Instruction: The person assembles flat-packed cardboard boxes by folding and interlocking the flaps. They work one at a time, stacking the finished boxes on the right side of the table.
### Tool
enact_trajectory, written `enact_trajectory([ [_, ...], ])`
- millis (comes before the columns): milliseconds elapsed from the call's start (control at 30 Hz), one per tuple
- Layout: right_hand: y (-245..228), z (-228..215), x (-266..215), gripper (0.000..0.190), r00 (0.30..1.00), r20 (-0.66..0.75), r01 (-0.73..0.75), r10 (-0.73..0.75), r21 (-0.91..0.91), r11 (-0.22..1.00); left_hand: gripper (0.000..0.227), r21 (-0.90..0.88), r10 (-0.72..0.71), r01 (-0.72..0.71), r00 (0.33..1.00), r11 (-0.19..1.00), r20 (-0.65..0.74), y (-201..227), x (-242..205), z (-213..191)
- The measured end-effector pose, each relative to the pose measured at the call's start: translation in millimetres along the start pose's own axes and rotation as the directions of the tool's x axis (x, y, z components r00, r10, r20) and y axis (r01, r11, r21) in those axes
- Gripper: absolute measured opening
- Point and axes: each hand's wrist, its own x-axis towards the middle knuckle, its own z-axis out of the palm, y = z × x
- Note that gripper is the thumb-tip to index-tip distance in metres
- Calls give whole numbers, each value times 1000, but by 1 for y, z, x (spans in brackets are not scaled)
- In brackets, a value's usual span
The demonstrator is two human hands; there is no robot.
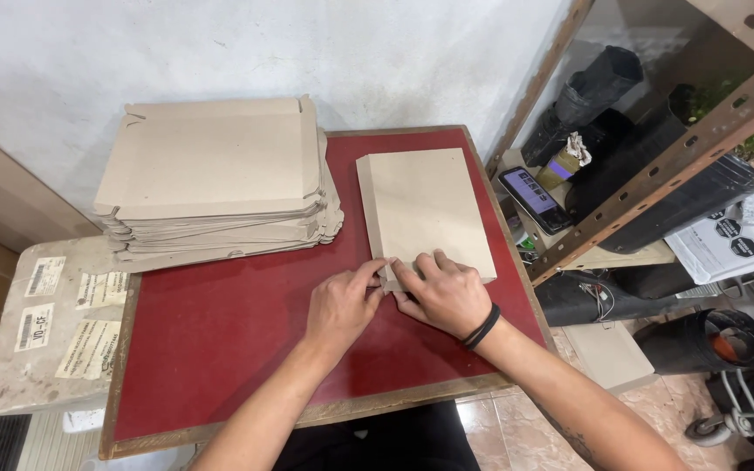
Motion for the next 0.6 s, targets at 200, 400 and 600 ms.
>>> enact_trajectory([
  [200,0,-16,1,43,995,93,-30,26,38,999,53,97,53,-53,999,994,4,-3,-3,8],
  [400,18,-37,6,45,974,215,-126,77,223,967,45,129,86,-81,996,988,-30,8,2,-5],
  [600,78,-12,-15,41,902,335,-383,272,330,863,41,34,33,-35,997,999,68,10,6,-8],
])
